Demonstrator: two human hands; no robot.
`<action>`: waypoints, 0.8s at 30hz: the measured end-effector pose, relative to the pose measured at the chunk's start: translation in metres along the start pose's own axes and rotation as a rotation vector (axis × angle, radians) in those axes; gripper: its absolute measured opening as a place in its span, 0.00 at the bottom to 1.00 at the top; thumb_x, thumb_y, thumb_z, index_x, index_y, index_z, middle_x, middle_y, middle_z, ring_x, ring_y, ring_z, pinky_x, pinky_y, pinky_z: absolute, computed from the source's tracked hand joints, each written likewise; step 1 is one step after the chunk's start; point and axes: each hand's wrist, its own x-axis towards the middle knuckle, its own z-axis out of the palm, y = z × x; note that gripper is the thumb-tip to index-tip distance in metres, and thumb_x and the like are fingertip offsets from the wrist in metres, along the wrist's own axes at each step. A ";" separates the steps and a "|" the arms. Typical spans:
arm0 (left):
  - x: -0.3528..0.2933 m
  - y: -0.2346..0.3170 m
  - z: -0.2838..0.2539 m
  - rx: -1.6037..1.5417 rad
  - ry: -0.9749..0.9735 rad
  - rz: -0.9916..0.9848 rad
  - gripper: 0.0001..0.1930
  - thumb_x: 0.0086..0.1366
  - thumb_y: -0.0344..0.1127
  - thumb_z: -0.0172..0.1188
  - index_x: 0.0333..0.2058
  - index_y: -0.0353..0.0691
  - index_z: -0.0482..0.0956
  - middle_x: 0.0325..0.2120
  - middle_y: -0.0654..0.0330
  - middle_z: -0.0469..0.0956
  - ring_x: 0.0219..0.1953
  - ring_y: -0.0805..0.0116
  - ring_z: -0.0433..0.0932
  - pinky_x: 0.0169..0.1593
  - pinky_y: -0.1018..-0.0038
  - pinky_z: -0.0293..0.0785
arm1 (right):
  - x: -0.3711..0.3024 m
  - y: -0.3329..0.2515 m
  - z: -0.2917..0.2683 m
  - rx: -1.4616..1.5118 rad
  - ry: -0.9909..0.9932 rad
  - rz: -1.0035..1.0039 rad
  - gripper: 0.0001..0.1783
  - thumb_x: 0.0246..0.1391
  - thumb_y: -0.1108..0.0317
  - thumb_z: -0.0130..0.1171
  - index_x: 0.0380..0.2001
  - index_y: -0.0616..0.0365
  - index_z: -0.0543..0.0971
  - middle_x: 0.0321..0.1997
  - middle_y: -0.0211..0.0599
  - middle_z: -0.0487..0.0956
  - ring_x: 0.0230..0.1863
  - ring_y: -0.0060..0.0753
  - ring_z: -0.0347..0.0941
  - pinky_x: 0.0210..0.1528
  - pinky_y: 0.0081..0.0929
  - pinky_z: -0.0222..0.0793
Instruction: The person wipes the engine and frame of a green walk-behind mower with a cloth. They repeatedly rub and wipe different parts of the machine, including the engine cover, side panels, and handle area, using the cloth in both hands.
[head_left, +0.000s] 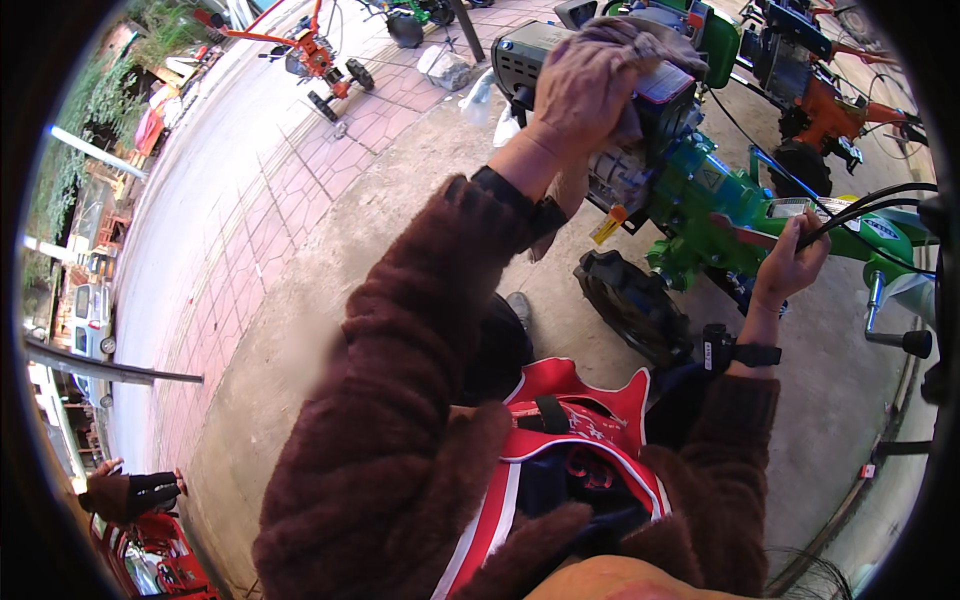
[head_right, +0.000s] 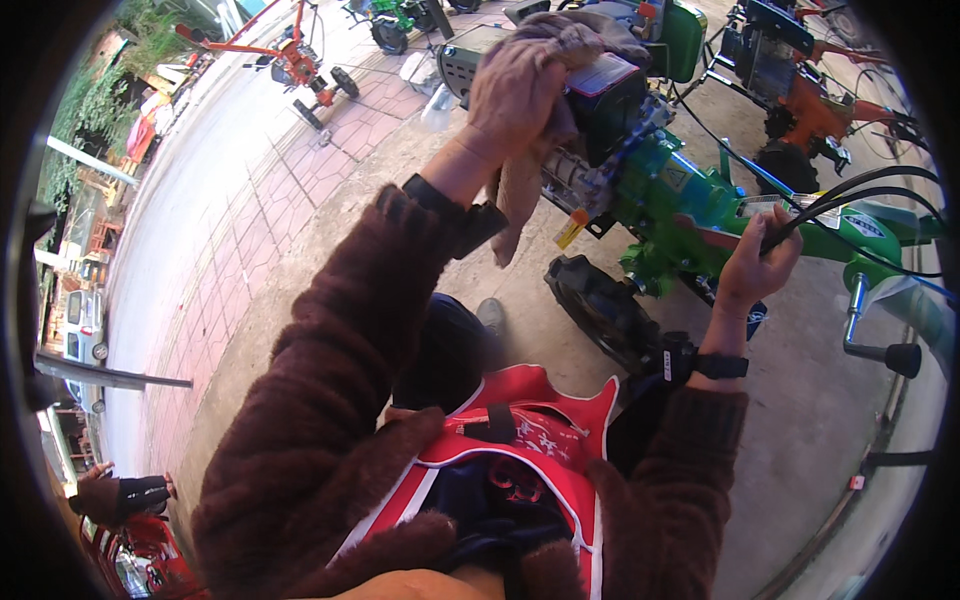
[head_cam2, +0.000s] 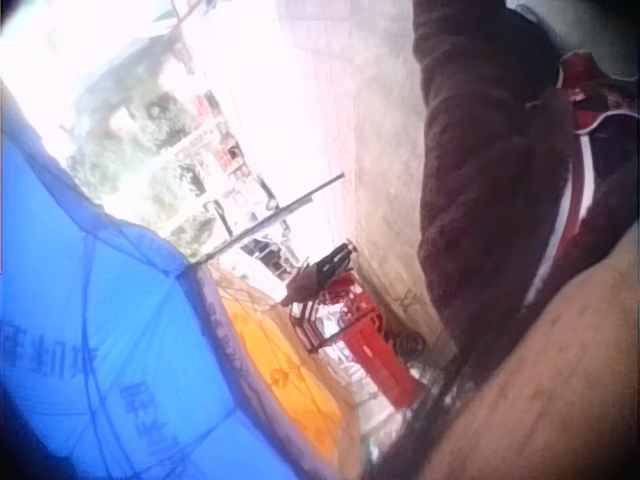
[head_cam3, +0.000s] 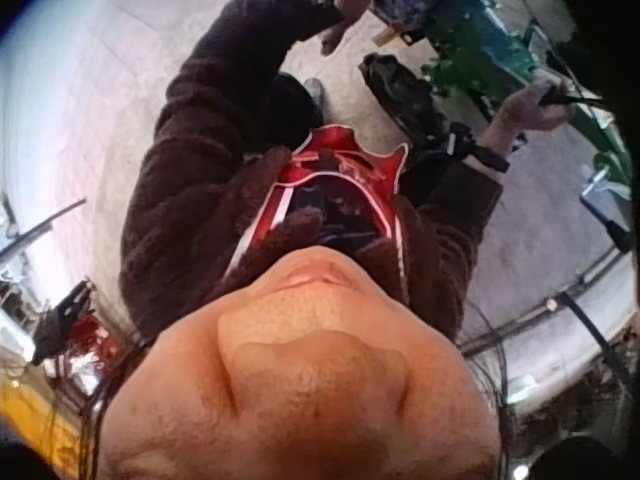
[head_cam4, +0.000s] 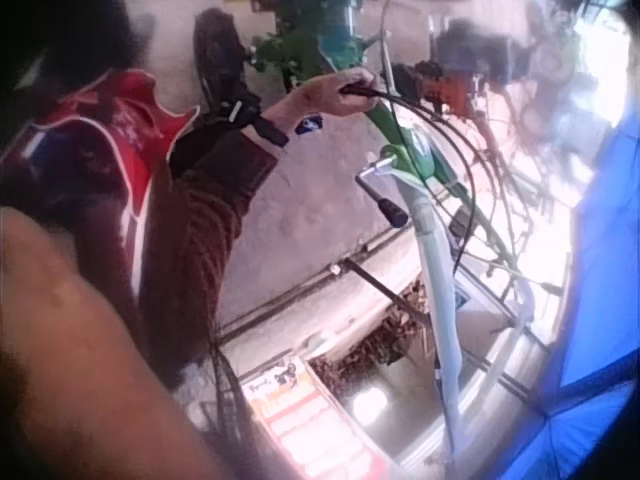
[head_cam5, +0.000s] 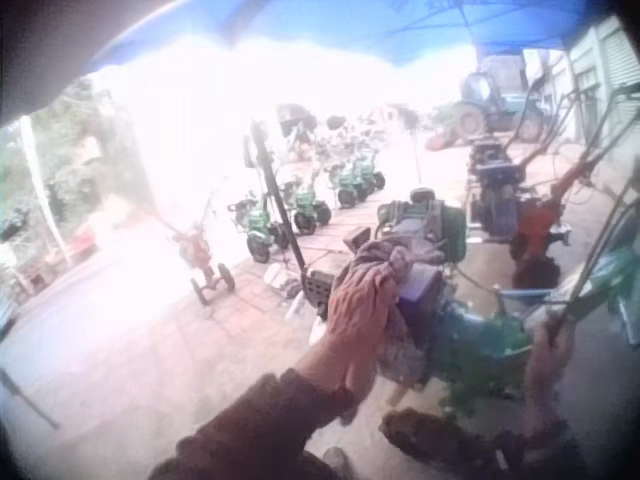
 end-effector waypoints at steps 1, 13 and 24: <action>0.002 -0.012 0.000 0.084 -0.016 0.005 0.10 0.66 0.42 0.52 0.39 0.46 0.77 0.39 0.63 0.80 0.45 0.60 0.78 0.52 0.56 0.68 | -0.001 -0.001 -0.001 -0.022 0.015 0.015 0.15 0.59 0.75 0.59 0.49 0.64 0.75 0.39 0.31 0.77 0.38 0.20 0.72 0.45 0.19 0.70; 0.046 -0.085 -0.009 0.260 -0.541 -0.635 0.27 0.72 0.54 0.37 0.49 0.44 0.82 0.51 0.49 0.79 0.57 0.49 0.75 0.60 0.58 0.69 | 0.004 0.005 -0.007 -0.087 -0.033 0.022 0.12 0.59 0.72 0.59 0.46 0.61 0.76 0.41 0.31 0.77 0.42 0.22 0.74 0.49 0.23 0.71; 0.052 -0.080 -0.010 0.252 -0.723 -0.521 0.25 0.72 0.51 0.38 0.57 0.43 0.74 0.53 0.47 0.77 0.55 0.50 0.76 0.61 0.57 0.67 | 0.005 0.002 -0.006 -0.135 -0.053 -0.030 0.10 0.60 0.72 0.57 0.44 0.61 0.77 0.39 0.33 0.78 0.39 0.22 0.74 0.46 0.22 0.71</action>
